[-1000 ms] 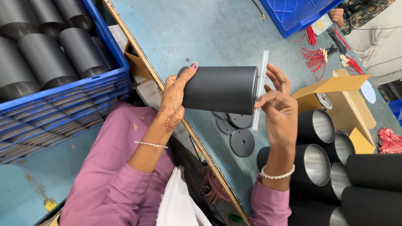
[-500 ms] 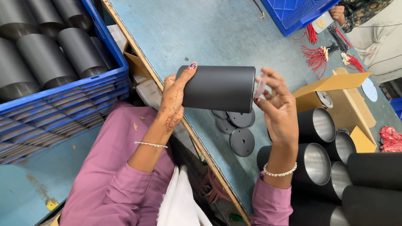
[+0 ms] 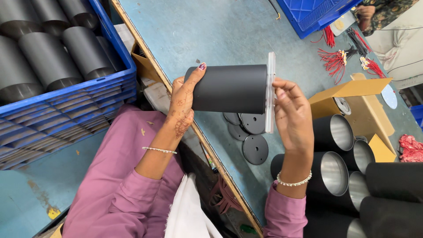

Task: The person repeatedly picks up black cylindrical objects and circular metal discs from a table and blue crate, inserts a clear plastic rod into the cylinder, and places the assembled unit back into the crate. The process is repeated multiple times in a repetitive assembly line manner.

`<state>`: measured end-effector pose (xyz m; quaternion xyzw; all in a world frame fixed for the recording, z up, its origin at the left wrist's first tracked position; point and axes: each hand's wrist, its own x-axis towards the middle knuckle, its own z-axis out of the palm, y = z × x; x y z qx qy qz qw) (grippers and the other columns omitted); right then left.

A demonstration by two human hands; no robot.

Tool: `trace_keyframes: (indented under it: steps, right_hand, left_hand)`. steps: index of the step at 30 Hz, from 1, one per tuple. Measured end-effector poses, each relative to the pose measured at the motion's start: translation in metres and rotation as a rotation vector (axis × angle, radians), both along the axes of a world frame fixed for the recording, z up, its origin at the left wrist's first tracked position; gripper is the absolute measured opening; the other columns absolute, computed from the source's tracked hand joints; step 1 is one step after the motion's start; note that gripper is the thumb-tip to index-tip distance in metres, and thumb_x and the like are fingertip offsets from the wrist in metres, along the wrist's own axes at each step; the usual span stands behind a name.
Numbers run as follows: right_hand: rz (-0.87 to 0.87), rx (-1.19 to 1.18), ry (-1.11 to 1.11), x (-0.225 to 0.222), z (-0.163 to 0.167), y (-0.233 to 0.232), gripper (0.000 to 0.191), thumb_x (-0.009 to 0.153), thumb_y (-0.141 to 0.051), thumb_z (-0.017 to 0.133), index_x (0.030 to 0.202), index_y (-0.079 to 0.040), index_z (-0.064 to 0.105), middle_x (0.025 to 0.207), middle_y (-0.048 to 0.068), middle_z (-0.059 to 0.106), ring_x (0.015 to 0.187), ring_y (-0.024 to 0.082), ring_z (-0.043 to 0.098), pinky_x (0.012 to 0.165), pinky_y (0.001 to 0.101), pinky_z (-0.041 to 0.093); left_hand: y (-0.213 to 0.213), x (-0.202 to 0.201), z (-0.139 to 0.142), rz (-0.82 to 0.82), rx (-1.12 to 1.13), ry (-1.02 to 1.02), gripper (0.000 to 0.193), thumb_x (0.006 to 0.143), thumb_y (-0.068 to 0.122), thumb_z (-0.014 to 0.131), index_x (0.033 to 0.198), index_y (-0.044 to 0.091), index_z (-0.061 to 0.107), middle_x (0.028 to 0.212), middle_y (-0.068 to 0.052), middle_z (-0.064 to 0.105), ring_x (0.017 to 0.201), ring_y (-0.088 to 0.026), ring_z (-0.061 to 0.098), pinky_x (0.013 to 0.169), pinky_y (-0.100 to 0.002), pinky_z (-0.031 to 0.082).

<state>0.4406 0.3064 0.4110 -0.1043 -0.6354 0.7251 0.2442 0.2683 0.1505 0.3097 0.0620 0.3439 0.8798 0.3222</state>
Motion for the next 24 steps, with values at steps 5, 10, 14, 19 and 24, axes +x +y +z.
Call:
trace_keyframes:
  steps: [5, 10, 14, 19, 24]
  right_hand:
    - [-0.002, 0.177, 0.025, 0.004, -0.002, -0.002, 0.053, 0.090, 0.009, 0.068, 0.139, -0.008, 0.055, 0.130, 0.008, 0.056, 0.116, 0.015, 0.057, 0.101, 0.0285, 0.048]
    - [-0.101, 0.411, -0.025, 0.006, -0.012, 0.005, 0.015, 0.095, 0.008, 0.066, 0.104, -0.003, 0.072, 0.136, 0.008, 0.054, 0.119, 0.017, 0.054, 0.099, 0.0293, 0.046]
    - [-0.109, 0.605, -0.068, 0.002, -0.017, 0.013, 0.018, 0.086, 0.012, 0.066, 0.089, -0.005, 0.070, 0.147, 0.011, 0.053, 0.135, 0.021, 0.052, 0.110, 0.0330, 0.045]
    - [-0.234, 0.919, -0.322, 0.002, -0.022, 0.023, 0.032, 0.072, 0.016, 0.058, 0.086, -0.008, 0.072, 0.141, 0.010, 0.057, 0.134, 0.027, 0.057, 0.101, 0.0359, 0.051]
    - [-0.243, 1.073, -0.501, 0.006, -0.035, 0.042, 0.037, 0.072, 0.019, 0.055, 0.088, -0.008, 0.074, 0.136, 0.012, 0.061, 0.126, 0.031, 0.061, 0.099, 0.0368, 0.050]
  left_hand:
    - [0.003, 0.000, -0.004, -0.012, 0.014, 0.027, 0.033, 0.092, 0.037, 0.075, 0.082, 0.006, 0.071, 0.076, 0.000, 0.068, 0.064, -0.006, 0.061, 0.060, -0.023, 0.051]
    - [0.009, -0.002, -0.009, -0.024, -0.016, -0.047, 0.034, 0.091, 0.038, 0.075, 0.080, 0.006, 0.070, 0.074, 0.000, 0.068, 0.062, -0.007, 0.062, 0.059, -0.023, 0.051]
    - [0.012, -0.005, -0.014, -0.002, -0.044, -0.073, 0.032, 0.089, 0.037, 0.076, 0.081, 0.007, 0.070, 0.076, 0.000, 0.069, 0.063, -0.008, 0.063, 0.059, -0.023, 0.053]
    - [0.018, -0.007, -0.024, 0.050, -0.075, -0.089, 0.034, 0.090, 0.037, 0.076, 0.083, 0.005, 0.069, 0.077, -0.002, 0.068, 0.064, -0.009, 0.064, 0.060, -0.024, 0.054]
    - [0.025, -0.014, -0.036, 0.096, -0.115, -0.185, 0.031, 0.088, 0.035, 0.076, 0.089, 0.004, 0.070, 0.083, -0.004, 0.071, 0.068, -0.011, 0.068, 0.063, -0.025, 0.059]
